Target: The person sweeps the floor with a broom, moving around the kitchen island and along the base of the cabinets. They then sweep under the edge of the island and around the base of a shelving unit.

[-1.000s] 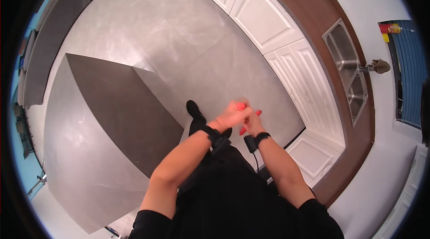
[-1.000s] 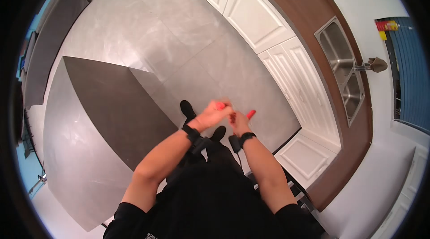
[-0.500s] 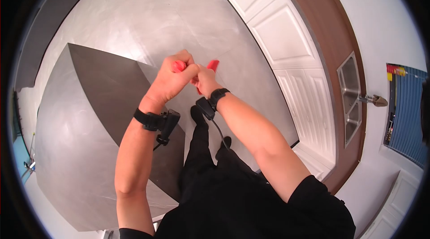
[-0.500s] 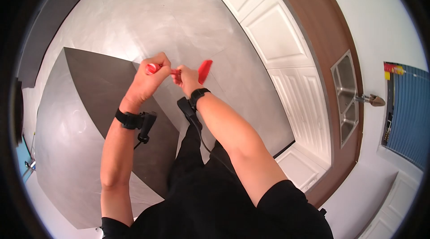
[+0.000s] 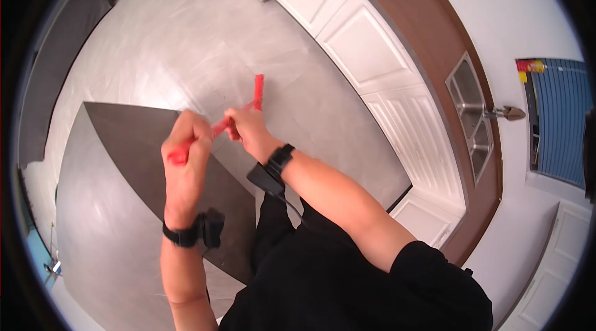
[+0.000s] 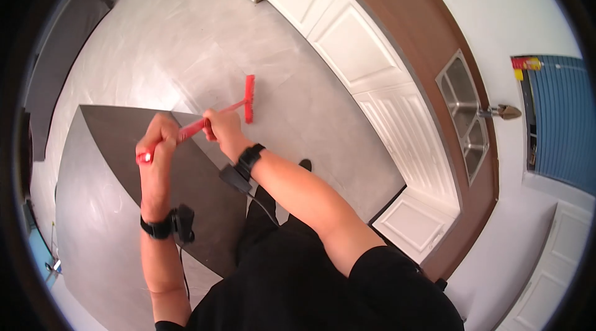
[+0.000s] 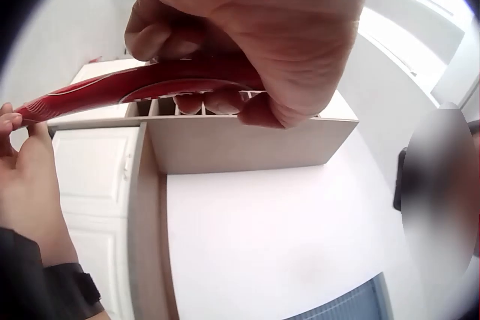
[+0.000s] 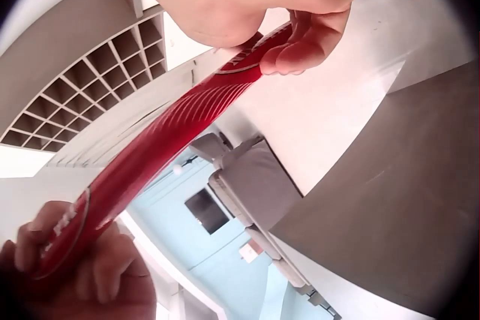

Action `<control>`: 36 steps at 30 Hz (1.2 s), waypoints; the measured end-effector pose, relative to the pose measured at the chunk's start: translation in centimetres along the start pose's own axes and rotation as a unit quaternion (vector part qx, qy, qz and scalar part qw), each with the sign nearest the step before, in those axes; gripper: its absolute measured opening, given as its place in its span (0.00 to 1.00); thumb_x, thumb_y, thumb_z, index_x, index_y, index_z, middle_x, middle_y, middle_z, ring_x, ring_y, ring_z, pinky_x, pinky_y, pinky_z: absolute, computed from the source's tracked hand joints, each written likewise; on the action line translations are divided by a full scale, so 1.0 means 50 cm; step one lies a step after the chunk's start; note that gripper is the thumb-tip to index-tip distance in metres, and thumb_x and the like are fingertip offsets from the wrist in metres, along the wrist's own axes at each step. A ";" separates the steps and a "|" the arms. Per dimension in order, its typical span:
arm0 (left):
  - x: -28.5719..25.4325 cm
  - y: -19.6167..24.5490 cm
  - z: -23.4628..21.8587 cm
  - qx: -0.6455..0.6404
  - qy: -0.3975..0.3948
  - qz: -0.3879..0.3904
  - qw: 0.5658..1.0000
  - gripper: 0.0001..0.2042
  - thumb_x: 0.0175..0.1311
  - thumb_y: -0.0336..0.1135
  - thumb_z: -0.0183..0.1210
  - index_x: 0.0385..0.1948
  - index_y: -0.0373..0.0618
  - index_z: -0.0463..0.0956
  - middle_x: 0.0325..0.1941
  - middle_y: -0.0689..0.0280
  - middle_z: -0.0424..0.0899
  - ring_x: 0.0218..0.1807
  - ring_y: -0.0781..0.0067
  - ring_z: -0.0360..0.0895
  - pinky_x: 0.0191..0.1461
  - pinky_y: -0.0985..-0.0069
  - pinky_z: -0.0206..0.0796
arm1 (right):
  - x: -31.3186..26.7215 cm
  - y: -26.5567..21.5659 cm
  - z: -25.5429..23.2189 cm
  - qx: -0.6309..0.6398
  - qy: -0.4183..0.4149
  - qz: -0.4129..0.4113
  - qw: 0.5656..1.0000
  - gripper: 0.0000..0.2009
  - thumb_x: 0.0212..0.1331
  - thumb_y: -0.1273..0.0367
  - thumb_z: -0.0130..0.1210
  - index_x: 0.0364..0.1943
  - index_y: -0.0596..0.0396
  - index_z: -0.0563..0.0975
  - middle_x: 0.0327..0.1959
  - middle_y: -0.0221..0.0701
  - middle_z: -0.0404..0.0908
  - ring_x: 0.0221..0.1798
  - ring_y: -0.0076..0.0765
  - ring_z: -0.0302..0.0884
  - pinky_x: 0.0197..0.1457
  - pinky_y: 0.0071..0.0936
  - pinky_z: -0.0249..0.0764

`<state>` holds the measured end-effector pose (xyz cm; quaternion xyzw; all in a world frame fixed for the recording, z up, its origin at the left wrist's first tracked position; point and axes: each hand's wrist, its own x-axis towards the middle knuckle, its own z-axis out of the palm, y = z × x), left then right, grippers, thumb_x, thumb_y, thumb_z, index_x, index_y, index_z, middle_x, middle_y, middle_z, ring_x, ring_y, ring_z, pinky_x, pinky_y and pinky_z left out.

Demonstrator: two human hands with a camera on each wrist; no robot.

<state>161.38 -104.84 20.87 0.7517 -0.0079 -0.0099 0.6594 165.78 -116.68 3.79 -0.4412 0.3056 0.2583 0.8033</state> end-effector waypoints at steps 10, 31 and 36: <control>-0.087 -0.046 0.356 -0.107 -0.190 -0.017 0.976 0.03 0.49 0.21 0.51 0.24 0.39 0.67 0.32 0.63 0.70 0.37 0.70 0.68 0.45 0.75 0.62 | -0.210 -0.067 -0.462 -0.054 0.225 -0.016 0.973 0.13 0.57 0.66 0.56 0.18 0.59 0.76 0.15 0.31 0.76 0.15 0.28 0.72 0.19 0.25 0.68; -0.024 -0.294 0.889 -0.128 -0.350 -0.038 0.927 0.03 0.54 0.19 0.54 0.28 0.39 0.72 0.33 0.62 0.73 0.35 0.70 0.71 0.42 0.75 0.64 | -0.097 -0.059 -1.079 -0.197 0.431 -0.029 0.880 0.17 0.53 0.62 0.55 0.16 0.63 0.78 0.13 0.36 0.77 0.16 0.33 0.77 0.19 0.34 0.72; 0.041 -0.137 0.678 -0.013 -0.281 -0.035 0.959 0.04 0.48 0.17 0.50 0.22 0.37 0.68 0.31 0.62 0.72 0.36 0.71 0.68 0.42 0.76 0.61 | -0.021 -0.105 -0.783 -0.141 0.303 -0.046 0.941 0.18 0.54 0.61 0.58 0.16 0.62 0.77 0.12 0.38 0.77 0.15 0.35 0.79 0.18 0.33 0.76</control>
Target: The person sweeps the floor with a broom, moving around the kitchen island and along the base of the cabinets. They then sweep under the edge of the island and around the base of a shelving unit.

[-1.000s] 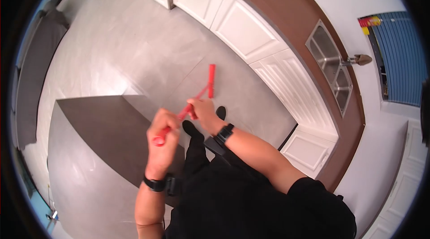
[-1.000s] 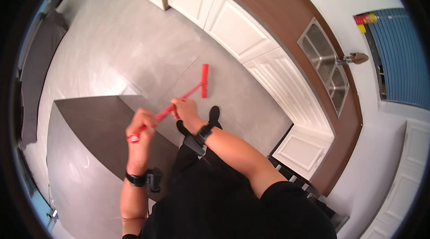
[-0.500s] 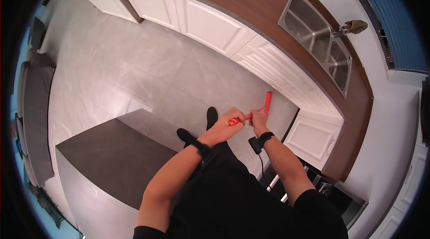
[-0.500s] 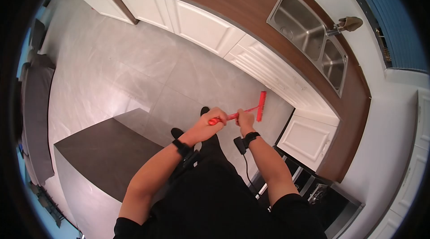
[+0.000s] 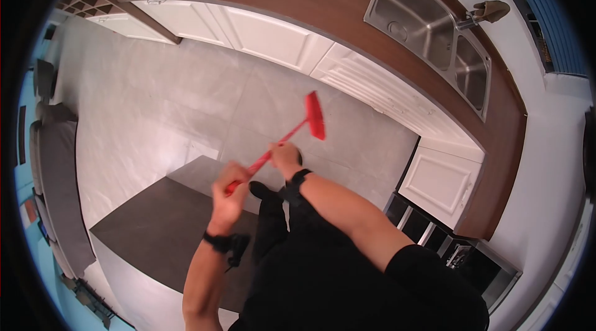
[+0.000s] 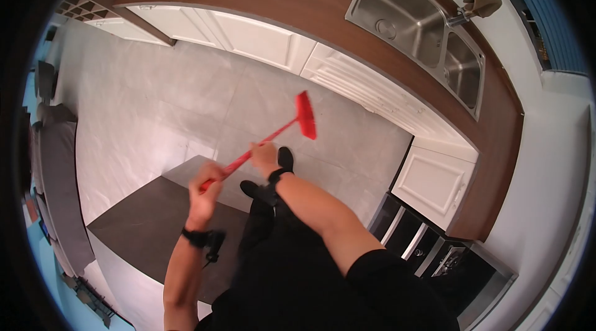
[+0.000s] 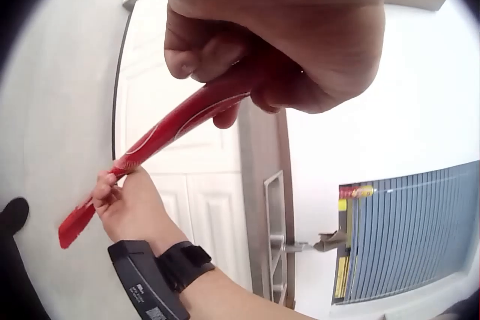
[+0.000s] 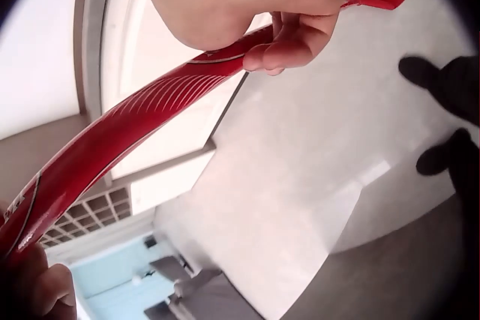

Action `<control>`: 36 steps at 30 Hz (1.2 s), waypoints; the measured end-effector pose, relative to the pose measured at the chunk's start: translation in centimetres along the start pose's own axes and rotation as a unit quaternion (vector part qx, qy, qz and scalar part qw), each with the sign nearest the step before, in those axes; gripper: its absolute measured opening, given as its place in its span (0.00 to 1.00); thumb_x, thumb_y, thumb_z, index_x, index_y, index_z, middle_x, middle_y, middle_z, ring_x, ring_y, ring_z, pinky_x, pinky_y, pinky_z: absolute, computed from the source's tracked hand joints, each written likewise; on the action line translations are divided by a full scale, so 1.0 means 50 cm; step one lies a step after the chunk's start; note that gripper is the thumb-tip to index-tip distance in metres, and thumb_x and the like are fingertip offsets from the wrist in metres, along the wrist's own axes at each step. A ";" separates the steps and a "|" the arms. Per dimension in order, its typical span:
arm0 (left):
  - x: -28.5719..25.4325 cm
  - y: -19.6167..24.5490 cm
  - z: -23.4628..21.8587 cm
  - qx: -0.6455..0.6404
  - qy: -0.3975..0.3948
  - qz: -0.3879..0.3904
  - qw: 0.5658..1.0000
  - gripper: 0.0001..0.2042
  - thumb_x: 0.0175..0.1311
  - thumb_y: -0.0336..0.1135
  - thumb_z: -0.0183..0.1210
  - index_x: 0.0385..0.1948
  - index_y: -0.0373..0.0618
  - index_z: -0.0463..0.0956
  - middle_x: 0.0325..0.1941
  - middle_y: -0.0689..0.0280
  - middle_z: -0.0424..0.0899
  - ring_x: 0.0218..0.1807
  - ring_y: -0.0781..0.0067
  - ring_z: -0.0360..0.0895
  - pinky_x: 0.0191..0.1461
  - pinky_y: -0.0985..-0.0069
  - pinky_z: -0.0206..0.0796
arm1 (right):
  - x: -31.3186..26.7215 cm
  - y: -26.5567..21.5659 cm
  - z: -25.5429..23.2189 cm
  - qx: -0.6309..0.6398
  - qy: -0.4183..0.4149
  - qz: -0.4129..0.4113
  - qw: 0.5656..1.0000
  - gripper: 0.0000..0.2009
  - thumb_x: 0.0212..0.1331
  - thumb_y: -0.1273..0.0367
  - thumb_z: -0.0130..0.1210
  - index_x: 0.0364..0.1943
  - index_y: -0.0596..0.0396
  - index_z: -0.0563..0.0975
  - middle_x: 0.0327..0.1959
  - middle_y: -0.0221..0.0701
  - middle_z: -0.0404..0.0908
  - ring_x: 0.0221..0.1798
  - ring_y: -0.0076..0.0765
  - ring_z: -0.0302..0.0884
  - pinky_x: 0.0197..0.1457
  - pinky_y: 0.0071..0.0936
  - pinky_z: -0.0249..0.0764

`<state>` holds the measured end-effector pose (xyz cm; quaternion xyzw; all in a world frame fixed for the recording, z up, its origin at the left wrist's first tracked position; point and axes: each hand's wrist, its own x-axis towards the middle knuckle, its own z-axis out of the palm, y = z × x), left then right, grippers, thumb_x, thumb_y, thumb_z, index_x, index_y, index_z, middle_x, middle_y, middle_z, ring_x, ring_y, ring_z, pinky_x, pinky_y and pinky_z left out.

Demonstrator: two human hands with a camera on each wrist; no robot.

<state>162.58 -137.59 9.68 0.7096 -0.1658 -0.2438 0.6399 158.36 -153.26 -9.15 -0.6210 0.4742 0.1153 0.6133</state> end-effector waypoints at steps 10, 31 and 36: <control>-0.120 0.169 -0.109 0.101 0.207 -0.041 0.972 0.02 0.49 0.23 0.47 0.20 0.39 0.67 0.34 0.62 0.71 0.36 0.72 0.65 0.43 0.77 0.58 | -0.124 -0.147 0.256 0.056 -0.251 -0.028 0.966 0.18 0.53 0.63 0.57 0.14 0.64 0.76 0.11 0.36 0.75 0.11 0.33 0.74 0.16 0.31 0.71; 0.099 -0.145 0.162 -0.168 0.001 -0.120 0.978 0.02 0.58 0.25 0.55 0.27 0.40 0.72 0.36 0.67 0.77 0.36 0.78 0.70 0.41 0.79 0.63 | 0.115 0.029 -0.222 -0.016 0.111 -0.005 0.994 0.16 0.53 0.65 0.56 0.13 0.62 0.77 0.12 0.36 0.76 0.12 0.33 0.73 0.16 0.31 0.70; 0.127 -0.147 0.042 -0.178 0.105 -0.127 0.970 0.03 0.58 0.28 0.54 0.25 0.43 0.73 0.30 0.71 0.76 0.32 0.81 0.68 0.39 0.80 0.62 | 0.168 -0.036 -0.073 -0.089 0.095 -0.037 0.991 0.19 0.53 0.61 0.58 0.11 0.61 0.75 0.11 0.36 0.76 0.12 0.33 0.74 0.18 0.33 0.73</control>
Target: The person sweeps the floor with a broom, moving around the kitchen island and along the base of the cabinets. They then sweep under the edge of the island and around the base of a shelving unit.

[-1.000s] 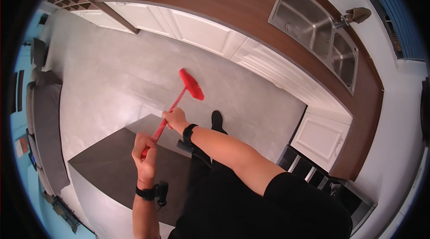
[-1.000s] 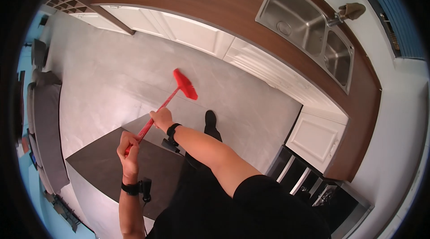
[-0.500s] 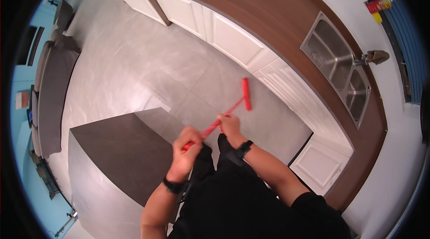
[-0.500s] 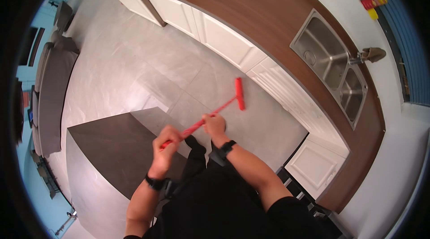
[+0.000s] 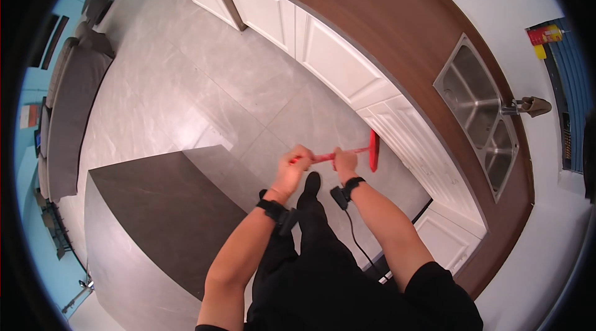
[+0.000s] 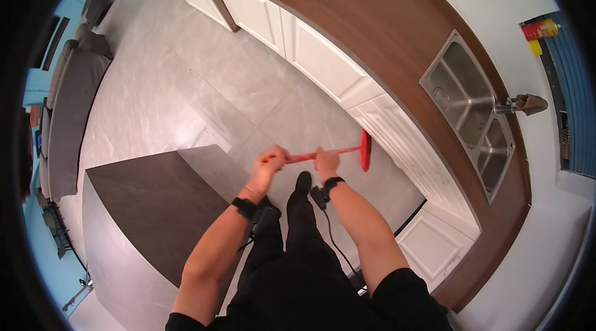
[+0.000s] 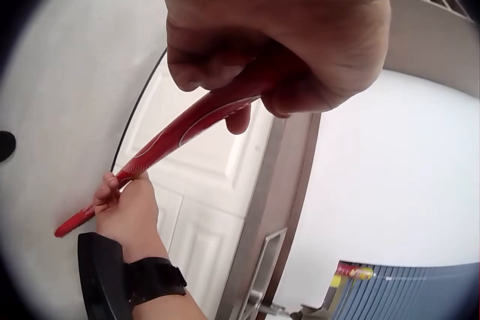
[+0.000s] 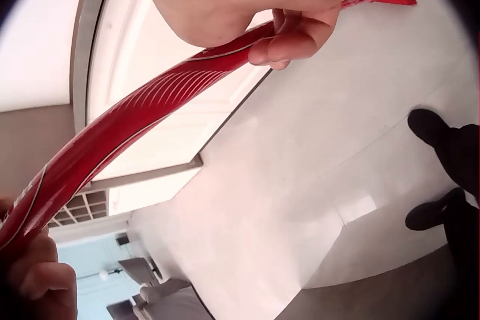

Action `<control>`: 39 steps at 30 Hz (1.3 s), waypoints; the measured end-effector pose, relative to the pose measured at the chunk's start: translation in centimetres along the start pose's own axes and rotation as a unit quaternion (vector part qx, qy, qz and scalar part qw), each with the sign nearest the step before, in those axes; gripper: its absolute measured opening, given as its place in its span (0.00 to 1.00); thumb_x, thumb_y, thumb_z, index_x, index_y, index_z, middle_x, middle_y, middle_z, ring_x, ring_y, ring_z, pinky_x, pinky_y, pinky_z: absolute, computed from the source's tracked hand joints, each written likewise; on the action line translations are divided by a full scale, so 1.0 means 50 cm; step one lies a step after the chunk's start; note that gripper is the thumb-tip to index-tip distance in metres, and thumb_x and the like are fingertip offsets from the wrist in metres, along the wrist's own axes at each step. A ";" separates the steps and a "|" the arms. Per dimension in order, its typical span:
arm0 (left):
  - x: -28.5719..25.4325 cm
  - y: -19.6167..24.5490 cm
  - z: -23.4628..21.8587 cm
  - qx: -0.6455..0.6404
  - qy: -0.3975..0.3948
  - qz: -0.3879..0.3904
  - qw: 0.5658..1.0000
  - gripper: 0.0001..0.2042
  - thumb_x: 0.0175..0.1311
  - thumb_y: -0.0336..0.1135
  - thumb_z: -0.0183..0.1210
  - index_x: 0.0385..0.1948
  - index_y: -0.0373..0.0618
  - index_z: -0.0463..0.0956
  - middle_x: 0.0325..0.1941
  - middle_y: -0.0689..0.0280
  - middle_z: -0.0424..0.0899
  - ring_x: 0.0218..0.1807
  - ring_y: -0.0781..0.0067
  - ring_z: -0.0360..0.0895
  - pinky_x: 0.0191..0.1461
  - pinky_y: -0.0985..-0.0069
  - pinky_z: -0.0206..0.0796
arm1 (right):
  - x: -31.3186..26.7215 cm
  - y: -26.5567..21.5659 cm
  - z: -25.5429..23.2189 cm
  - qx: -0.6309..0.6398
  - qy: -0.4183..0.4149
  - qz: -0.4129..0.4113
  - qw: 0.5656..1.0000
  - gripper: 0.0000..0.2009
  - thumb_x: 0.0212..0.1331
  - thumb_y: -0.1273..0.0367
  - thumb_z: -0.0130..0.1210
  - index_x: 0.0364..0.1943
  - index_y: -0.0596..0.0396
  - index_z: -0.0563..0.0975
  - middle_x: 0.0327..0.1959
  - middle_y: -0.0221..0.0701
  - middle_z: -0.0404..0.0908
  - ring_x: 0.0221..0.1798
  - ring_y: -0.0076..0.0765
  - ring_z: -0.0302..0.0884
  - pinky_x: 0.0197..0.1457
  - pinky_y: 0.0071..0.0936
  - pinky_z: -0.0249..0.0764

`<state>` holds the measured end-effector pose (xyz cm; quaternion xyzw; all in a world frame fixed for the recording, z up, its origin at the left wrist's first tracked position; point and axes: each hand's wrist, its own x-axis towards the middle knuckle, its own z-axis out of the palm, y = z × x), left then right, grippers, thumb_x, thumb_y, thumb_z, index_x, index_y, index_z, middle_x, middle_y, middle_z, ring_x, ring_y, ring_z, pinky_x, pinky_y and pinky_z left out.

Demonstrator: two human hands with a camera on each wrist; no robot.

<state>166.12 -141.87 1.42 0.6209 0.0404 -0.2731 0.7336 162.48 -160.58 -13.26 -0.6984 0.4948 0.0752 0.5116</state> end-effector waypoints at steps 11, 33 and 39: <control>-0.118 0.144 -0.250 0.051 0.218 0.081 0.971 0.07 0.59 0.26 0.48 0.22 0.43 0.70 0.29 0.72 0.74 0.26 0.87 0.57 0.30 0.83 0.48 | -0.071 -0.171 0.448 -0.121 -0.198 -0.213 0.949 0.24 0.49 0.54 0.56 0.19 0.68 0.77 0.26 0.59 0.79 0.38 0.65 0.80 0.44 0.51 0.76; -0.428 0.169 -0.212 0.099 0.053 0.174 0.978 0.04 0.50 0.20 0.51 0.21 0.39 0.66 0.32 0.61 0.72 0.36 0.69 0.68 0.42 0.76 0.59 | -0.398 -0.044 0.160 -0.009 -0.176 -0.081 0.981 0.14 0.50 0.61 0.57 0.19 0.60 0.78 0.13 0.32 0.76 0.15 0.30 0.74 0.20 0.30 0.69; -0.357 -0.017 -0.148 0.040 -0.155 0.112 0.981 0.05 0.53 0.21 0.56 0.22 0.40 0.68 0.31 0.65 0.67 0.34 0.72 0.66 0.37 0.76 0.57 | -0.371 0.188 -0.003 0.017 -0.038 0.049 0.998 0.14 0.54 0.63 0.56 0.17 0.57 0.76 0.13 0.30 0.74 0.13 0.27 0.71 0.15 0.26 0.64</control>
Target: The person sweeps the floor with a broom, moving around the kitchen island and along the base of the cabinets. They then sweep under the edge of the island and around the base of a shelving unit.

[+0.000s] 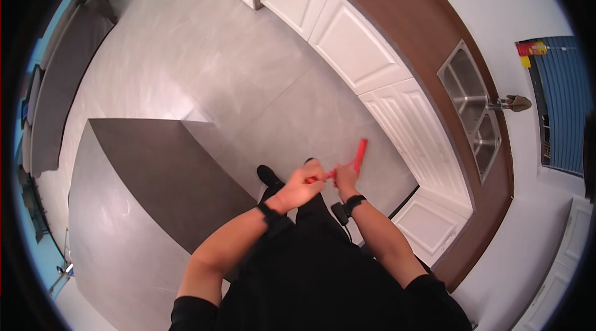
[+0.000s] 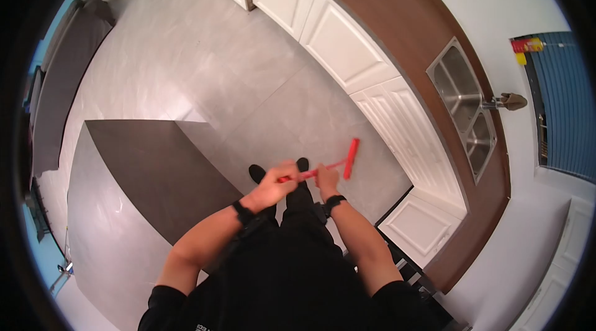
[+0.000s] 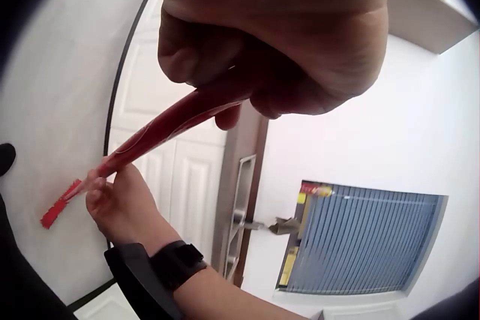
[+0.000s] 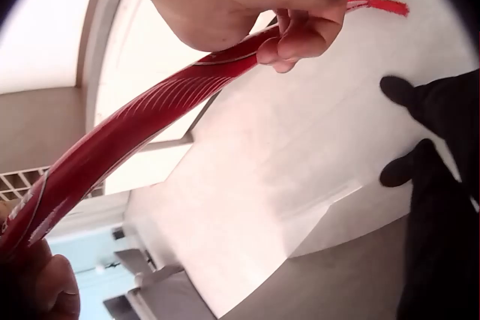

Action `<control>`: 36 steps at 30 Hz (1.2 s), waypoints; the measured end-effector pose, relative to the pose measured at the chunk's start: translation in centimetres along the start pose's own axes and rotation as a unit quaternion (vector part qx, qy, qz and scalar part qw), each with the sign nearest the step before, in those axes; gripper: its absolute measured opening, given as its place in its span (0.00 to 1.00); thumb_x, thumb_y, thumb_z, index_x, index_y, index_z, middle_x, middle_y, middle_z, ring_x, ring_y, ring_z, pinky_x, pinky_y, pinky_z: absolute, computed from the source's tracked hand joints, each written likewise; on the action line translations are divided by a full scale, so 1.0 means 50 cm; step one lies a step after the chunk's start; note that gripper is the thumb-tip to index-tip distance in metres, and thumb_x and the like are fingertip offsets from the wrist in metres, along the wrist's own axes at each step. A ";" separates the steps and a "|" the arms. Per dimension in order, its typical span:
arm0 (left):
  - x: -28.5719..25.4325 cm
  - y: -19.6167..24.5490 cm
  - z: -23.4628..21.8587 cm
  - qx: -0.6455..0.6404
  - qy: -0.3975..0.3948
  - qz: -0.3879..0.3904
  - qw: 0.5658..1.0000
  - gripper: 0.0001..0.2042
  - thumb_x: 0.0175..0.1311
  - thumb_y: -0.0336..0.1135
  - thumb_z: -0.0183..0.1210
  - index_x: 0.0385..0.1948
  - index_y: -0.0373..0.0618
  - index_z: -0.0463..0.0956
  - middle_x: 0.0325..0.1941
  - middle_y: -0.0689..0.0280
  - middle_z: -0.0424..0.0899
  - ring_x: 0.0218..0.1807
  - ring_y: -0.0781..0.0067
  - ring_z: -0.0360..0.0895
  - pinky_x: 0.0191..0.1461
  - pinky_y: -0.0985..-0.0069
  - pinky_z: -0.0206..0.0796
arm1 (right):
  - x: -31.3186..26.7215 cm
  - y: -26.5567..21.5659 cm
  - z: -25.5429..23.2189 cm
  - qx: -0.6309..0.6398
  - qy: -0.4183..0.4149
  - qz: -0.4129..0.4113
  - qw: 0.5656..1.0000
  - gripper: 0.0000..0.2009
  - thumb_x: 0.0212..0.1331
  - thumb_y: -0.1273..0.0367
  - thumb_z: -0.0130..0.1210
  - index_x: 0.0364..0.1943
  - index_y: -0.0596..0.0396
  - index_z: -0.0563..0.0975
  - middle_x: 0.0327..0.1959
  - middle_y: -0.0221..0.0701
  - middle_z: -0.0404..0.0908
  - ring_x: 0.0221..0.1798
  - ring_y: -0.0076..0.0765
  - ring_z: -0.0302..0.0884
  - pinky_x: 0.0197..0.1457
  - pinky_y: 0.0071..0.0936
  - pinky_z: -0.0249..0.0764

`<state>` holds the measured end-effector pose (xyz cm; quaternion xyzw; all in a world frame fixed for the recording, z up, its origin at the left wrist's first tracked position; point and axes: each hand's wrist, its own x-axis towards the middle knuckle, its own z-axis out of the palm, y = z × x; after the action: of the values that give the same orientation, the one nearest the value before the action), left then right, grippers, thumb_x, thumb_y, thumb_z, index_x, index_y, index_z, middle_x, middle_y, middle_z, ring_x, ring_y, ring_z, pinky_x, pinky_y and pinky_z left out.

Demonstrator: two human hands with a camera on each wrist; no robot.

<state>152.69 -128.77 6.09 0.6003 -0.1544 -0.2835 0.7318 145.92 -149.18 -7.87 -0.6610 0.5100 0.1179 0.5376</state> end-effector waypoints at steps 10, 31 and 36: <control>-0.004 -0.065 -0.042 -0.005 0.014 -0.095 0.995 0.08 0.55 0.26 0.59 0.20 0.40 0.69 0.25 0.67 0.69 0.29 0.77 0.66 0.35 0.75 0.60 | -0.039 0.063 0.075 0.068 -0.065 0.132 0.987 0.14 0.58 0.65 0.54 0.17 0.54 0.73 0.14 0.28 0.72 0.12 0.24 0.65 0.14 0.21 0.61; -0.123 0.336 -0.454 0.178 0.298 0.051 0.936 0.03 0.50 0.24 0.53 0.22 0.40 0.67 0.28 0.64 0.70 0.28 0.69 0.68 0.36 0.72 0.62 | -0.219 -0.474 0.635 -0.026 -0.285 -0.137 0.948 0.15 0.52 0.65 0.55 0.12 0.60 0.75 0.11 0.31 0.74 0.10 0.27 0.68 0.14 0.27 0.65; -0.119 0.299 -0.479 0.092 0.287 0.101 0.948 0.04 0.50 0.22 0.53 0.21 0.39 0.68 0.30 0.65 0.71 0.33 0.73 0.68 0.39 0.77 0.60 | -0.183 -0.471 0.603 -0.097 -0.224 -0.191 0.951 0.17 0.51 0.63 0.55 0.12 0.63 0.76 0.10 0.34 0.75 0.10 0.31 0.70 0.16 0.30 0.68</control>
<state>164.95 -104.47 15.68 0.7023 -0.0233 -0.0085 0.7115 172.49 -121.41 0.61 -0.7518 0.2262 0.2070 0.5838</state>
